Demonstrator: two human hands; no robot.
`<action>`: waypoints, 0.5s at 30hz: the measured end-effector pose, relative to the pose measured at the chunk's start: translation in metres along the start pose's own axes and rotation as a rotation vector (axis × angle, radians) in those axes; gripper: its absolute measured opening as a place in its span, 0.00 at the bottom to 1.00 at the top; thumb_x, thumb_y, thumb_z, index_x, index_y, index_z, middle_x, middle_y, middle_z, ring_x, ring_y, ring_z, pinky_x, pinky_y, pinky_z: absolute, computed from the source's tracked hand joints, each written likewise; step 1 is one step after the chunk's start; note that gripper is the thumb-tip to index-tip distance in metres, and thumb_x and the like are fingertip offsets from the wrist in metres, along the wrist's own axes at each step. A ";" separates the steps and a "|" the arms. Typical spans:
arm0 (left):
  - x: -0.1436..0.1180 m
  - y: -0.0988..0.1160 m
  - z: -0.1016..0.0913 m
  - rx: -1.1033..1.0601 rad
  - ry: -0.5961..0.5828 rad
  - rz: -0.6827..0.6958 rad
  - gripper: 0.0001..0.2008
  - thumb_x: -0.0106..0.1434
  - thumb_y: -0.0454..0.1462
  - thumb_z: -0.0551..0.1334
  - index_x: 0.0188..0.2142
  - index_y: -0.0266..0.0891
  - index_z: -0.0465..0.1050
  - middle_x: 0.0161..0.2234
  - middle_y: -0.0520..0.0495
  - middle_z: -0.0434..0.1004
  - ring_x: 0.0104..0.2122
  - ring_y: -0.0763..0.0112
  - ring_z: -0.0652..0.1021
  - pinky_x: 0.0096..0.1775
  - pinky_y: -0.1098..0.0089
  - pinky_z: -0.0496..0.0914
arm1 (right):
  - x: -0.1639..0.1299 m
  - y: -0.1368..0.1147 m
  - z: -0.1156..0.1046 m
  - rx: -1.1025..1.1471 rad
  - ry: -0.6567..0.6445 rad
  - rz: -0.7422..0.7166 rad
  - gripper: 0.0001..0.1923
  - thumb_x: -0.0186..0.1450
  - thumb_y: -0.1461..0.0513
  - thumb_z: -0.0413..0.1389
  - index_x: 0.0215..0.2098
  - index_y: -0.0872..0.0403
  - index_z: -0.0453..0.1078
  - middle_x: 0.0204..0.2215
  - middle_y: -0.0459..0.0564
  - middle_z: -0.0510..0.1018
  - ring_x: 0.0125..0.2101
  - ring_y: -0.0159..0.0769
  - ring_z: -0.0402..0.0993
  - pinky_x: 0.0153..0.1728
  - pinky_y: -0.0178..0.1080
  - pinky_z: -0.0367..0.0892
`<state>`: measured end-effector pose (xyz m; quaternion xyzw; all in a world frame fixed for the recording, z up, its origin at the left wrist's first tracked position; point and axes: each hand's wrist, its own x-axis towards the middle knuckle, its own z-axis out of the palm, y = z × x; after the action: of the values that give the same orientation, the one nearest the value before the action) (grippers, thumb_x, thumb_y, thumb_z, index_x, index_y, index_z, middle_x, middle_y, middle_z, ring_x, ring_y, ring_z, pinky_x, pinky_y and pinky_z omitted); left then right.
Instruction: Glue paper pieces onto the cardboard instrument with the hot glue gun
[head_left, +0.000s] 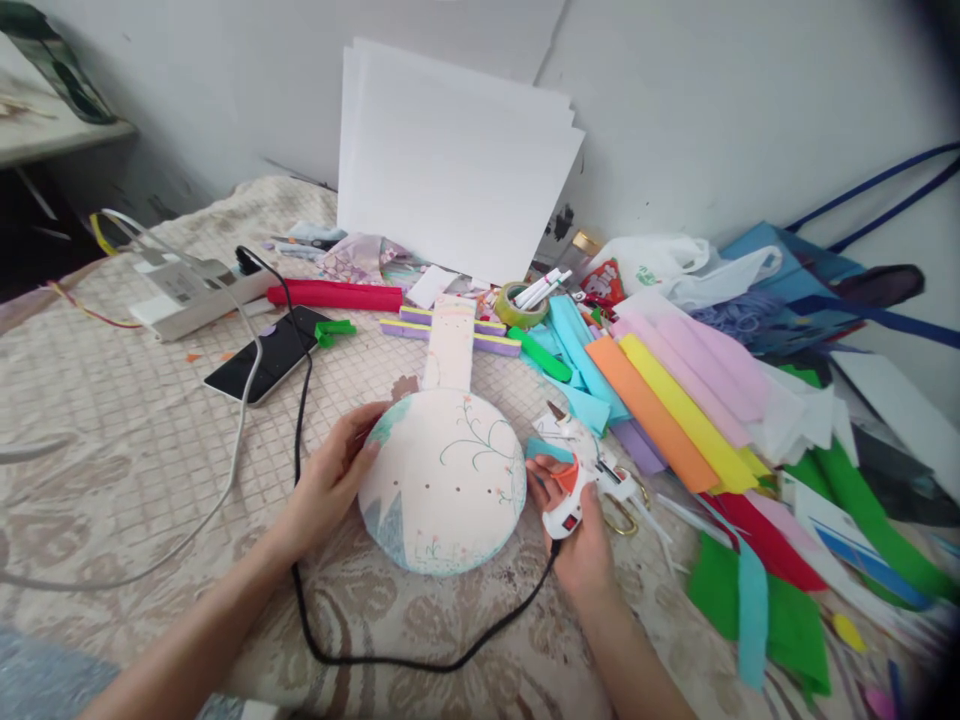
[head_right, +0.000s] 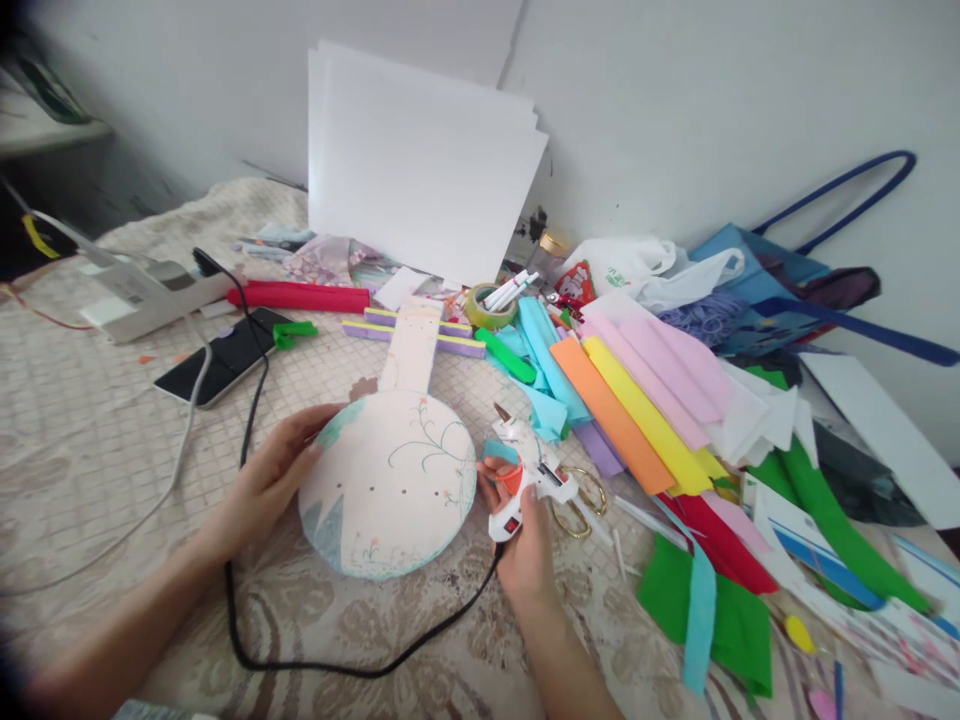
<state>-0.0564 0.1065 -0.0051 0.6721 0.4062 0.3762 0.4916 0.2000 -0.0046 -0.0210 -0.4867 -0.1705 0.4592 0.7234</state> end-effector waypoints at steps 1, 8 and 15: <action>0.000 0.001 0.000 -0.011 0.016 -0.002 0.18 0.67 0.40 0.53 0.56 0.45 0.60 0.57 0.45 0.65 0.57 0.63 0.66 0.60 0.58 0.58 | 0.000 0.000 0.000 0.004 -0.003 0.004 0.20 0.59 0.46 0.56 0.40 0.51 0.74 0.43 0.51 0.78 0.48 0.42 0.72 0.56 0.48 0.62; -0.001 0.003 0.000 -0.019 0.043 0.019 0.17 0.67 0.41 0.53 0.55 0.46 0.63 0.56 0.46 0.67 0.56 0.61 0.67 0.59 0.57 0.60 | 0.000 0.004 -0.004 0.016 0.008 0.019 0.19 0.60 0.47 0.56 0.40 0.51 0.74 0.43 0.52 0.79 0.48 0.44 0.73 0.54 0.50 0.64; -0.001 -0.002 -0.001 0.039 0.045 0.069 0.18 0.67 0.40 0.53 0.56 0.47 0.63 0.56 0.46 0.67 0.57 0.60 0.67 0.60 0.54 0.58 | 0.001 0.007 -0.007 0.016 -0.017 0.000 0.19 0.60 0.46 0.56 0.41 0.50 0.74 0.42 0.50 0.79 0.48 0.44 0.73 0.53 0.49 0.66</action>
<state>-0.0579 0.1059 -0.0072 0.6864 0.4011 0.4000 0.4560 0.2021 -0.0066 -0.0301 -0.4769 -0.1730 0.4649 0.7256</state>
